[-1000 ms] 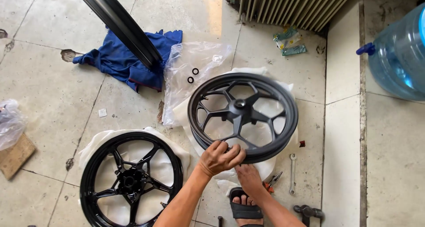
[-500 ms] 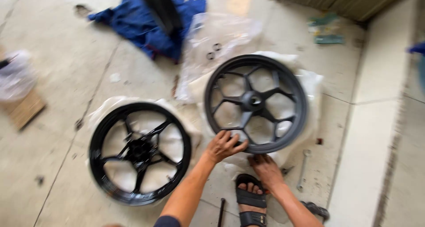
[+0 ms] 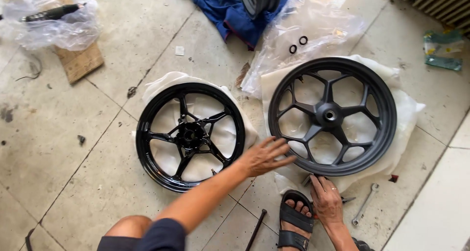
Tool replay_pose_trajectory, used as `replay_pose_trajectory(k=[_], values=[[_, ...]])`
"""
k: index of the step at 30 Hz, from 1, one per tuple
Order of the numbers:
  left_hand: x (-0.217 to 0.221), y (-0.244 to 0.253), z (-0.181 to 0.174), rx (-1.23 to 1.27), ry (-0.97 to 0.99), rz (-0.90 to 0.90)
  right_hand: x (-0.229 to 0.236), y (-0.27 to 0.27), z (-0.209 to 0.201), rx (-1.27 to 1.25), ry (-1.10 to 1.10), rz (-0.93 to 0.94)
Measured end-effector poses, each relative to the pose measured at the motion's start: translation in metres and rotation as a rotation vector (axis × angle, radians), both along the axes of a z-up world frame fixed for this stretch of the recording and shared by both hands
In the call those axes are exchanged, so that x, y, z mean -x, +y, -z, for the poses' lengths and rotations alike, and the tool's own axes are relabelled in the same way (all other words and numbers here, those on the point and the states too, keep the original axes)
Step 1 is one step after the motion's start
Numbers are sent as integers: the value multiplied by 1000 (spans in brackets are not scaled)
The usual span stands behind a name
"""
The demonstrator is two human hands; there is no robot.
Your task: Installing bearings and seals into motorcycle wheels using a hammer and punch.
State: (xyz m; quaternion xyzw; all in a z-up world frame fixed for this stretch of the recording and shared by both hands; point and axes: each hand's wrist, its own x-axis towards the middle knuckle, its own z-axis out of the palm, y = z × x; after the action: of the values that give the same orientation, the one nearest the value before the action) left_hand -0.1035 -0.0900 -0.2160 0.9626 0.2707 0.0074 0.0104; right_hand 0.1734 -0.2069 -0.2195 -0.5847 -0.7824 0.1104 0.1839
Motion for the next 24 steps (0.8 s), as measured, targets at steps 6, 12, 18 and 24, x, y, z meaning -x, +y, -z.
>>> replay_pose_trajectory(k=[6,12,18,24], values=[[129,-2,-102,127,-116,-323,24,12,-43,319,635,510],[83,-52,-158,942,-226,-642,63,43,-90,1056,1503,647],[43,-37,-167,978,-617,-426,110,57,-88,1249,1828,167],[97,-61,-108,795,-474,-580,138,54,-77,1241,1569,214]])
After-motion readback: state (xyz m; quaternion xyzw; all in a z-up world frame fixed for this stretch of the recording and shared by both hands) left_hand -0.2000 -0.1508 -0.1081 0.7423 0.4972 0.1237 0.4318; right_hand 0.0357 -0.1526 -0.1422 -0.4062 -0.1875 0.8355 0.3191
